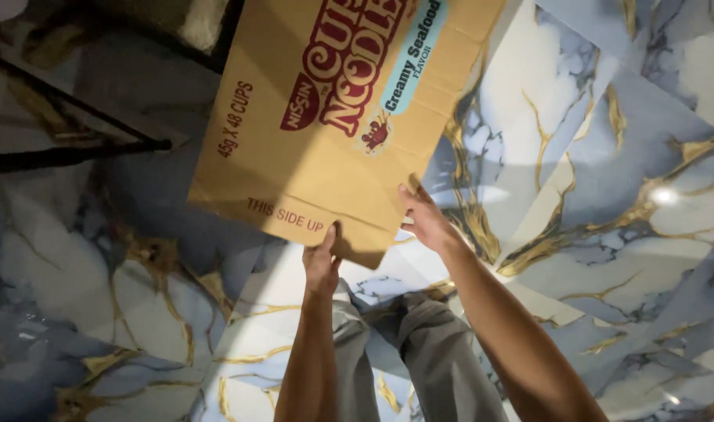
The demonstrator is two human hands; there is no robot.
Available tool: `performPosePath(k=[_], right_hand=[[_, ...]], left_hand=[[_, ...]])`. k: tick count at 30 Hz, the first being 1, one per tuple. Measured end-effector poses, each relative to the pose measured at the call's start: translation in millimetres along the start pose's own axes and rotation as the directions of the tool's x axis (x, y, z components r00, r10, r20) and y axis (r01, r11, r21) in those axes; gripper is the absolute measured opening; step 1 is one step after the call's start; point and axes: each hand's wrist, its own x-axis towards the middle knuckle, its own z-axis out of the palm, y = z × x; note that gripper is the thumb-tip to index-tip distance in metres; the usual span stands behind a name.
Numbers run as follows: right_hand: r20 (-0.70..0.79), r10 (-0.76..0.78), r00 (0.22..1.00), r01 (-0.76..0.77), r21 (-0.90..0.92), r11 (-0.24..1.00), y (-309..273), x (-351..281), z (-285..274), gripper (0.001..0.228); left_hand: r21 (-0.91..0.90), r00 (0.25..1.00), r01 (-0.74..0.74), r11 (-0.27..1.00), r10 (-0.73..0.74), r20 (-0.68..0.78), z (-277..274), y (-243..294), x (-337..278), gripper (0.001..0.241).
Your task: Packing cups of noodles into cardboard boxes.
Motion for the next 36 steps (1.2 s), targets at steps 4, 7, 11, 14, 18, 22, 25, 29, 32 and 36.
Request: performPosePath(k=[4, 7, 11, 14, 18, 22, 25, 29, 32, 36], right_hand=[[0.007, -0.070, 0.998, 0.070, -0.024, 0.997, -15.1, -8.4, 21.5, 0.066], [-0.047, -0.086, 0.995, 0.082, -0.081, 0.993, -2.3, 7.5, 25.1, 0.062], [-0.216, -0.142, 0.966, 0.142, -0.016, 0.990, 24.8, 42.1, 9.7, 0.059], [-0.226, -0.152, 0.962, 0.164, 0.035, 0.986, 20.5, 61.2, -11.9, 0.060], [-0.238, -0.189, 0.953, 0.202, 0.034, 0.979, -33.6, 50.8, -16.6, 0.059], [-0.025, -0.272, 0.962, 0.273, 0.132, 0.953, -36.0, 53.1, -23.2, 0.049], [-0.032, -0.305, 0.952, 0.307, 0.129, 0.943, 30.0, 48.6, -40.1, 0.038], [-0.154, -0.074, 0.985, 0.110, 0.242, 0.964, 112.5, -11.0, -20.3, 0.081], [0.009, -0.076, 0.997, 0.065, 0.436, 0.897, 219.4, -8.8, -108.8, 0.075], [-0.110, -0.421, 0.900, 0.434, 0.152, 0.888, 234.6, -50.5, -295.9, 0.055]], left_hand=[[-0.325, 0.961, -0.120, 0.938, 0.192, 0.199, 6.3, -6.8, -6.3, 0.046], [-0.477, 0.908, -0.156, 0.865, 0.316, 0.275, 17.2, -0.7, -18.8, 0.039], [-0.490, 0.909, -0.091, 0.867, 0.274, 0.315, 20.4, 2.7, -24.9, 0.042], [-0.489, 0.876, -0.191, 0.851, 0.373, 0.307, 11.7, -4.8, -7.0, 0.042], [-0.552, 0.931, -0.004, 0.834, 0.204, 0.302, 11.4, -6.7, 4.1, 0.042], [-0.478, 0.904, -0.062, 0.876, 0.252, 0.344, 14.2, -19.2, 8.6, 0.042], [-0.343, 0.925, -0.049, 0.938, 0.172, 0.340, -36.6, -65.8, 8.0, 0.013], [-0.135, 0.975, -0.043, 0.990, 0.071, 0.210, -125.0, -105.2, 10.7, 0.010], [0.128, 0.969, -0.219, 0.967, 0.202, 0.140, -223.4, -96.0, 21.3, 0.017], [0.435, 0.933, -0.289, 0.852, 0.352, -0.069, -263.1, -40.4, -29.2, 0.022]])
